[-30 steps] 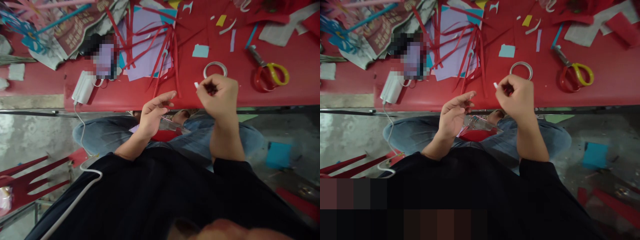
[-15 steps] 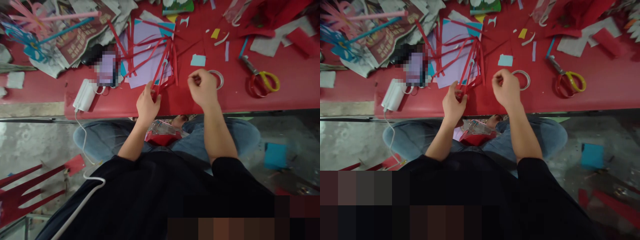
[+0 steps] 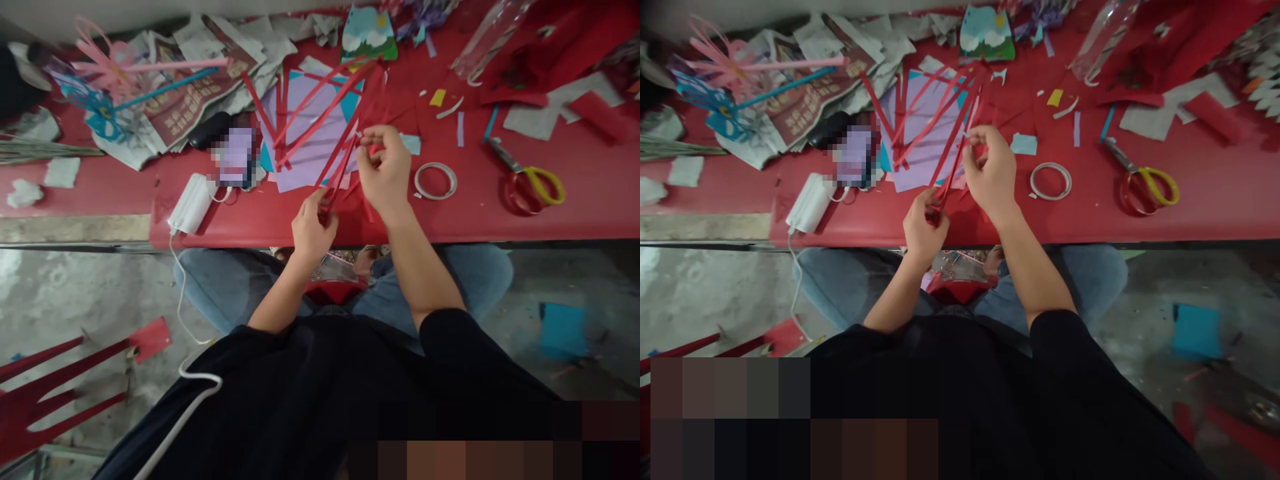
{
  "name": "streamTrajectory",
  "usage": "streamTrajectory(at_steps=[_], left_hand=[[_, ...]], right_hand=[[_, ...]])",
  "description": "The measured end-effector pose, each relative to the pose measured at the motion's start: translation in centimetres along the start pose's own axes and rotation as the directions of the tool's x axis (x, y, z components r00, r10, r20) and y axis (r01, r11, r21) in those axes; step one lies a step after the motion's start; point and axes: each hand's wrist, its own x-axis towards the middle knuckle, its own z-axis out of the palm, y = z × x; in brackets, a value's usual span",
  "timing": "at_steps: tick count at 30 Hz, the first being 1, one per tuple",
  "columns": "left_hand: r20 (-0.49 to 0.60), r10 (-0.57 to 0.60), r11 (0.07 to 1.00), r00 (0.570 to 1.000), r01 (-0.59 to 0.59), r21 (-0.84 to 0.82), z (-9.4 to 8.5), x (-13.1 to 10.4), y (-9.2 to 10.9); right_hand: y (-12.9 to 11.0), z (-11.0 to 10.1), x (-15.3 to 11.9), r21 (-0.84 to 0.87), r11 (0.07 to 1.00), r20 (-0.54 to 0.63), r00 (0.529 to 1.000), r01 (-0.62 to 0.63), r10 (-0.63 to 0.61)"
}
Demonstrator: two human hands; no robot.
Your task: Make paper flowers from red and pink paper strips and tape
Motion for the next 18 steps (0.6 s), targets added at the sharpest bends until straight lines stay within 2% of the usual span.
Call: streamTrajectory(at_steps=[4, 6, 10, 13, 15, 18], left_hand=[[-0.027, 0.126, 0.984, 0.992, -0.129, -0.12, -0.4, -1.7, 1.8], [-0.048, 0.17, 0.968, 0.984, -0.176, -0.179, -0.7, -2.5, 2.9], [-0.105, 0.245, 0.926, 0.964, -0.265, -0.268, -1.3, -3.3, 4.7], [-0.127, 0.251, 0.894, 0.96, -0.28, -0.35, -1.7, -3.4, 5.6], [-0.115, 0.246, 0.875, 0.962, -0.272, -0.401, -2.0, -3.4, 5.9], [-0.043, 0.229, 0.858, 0.973, -0.222, -0.464, -2.2, -3.2, 6.2]], right_hand=[[-3.7, -2.0, 0.2, 0.131, 0.99, -0.219, 0.976, 0.048, -0.018], [-5.2, -3.4, 0.4, 0.15, 0.985, -0.267, 0.963, 0.084, -0.041], [-6.9, -6.0, -0.1, 0.153, 0.982, -0.201, 0.976, 0.114, -0.082], [-7.7, -7.5, -0.9, 0.182, 0.976, -0.154, 0.984, 0.12, -0.092], [-8.1, -8.3, -1.4, 0.202, 0.971, -0.133, 0.986, 0.124, -0.098], [-8.5, -9.0, -1.8, 0.229, 0.964, -0.071, 0.99, 0.136, -0.123]])
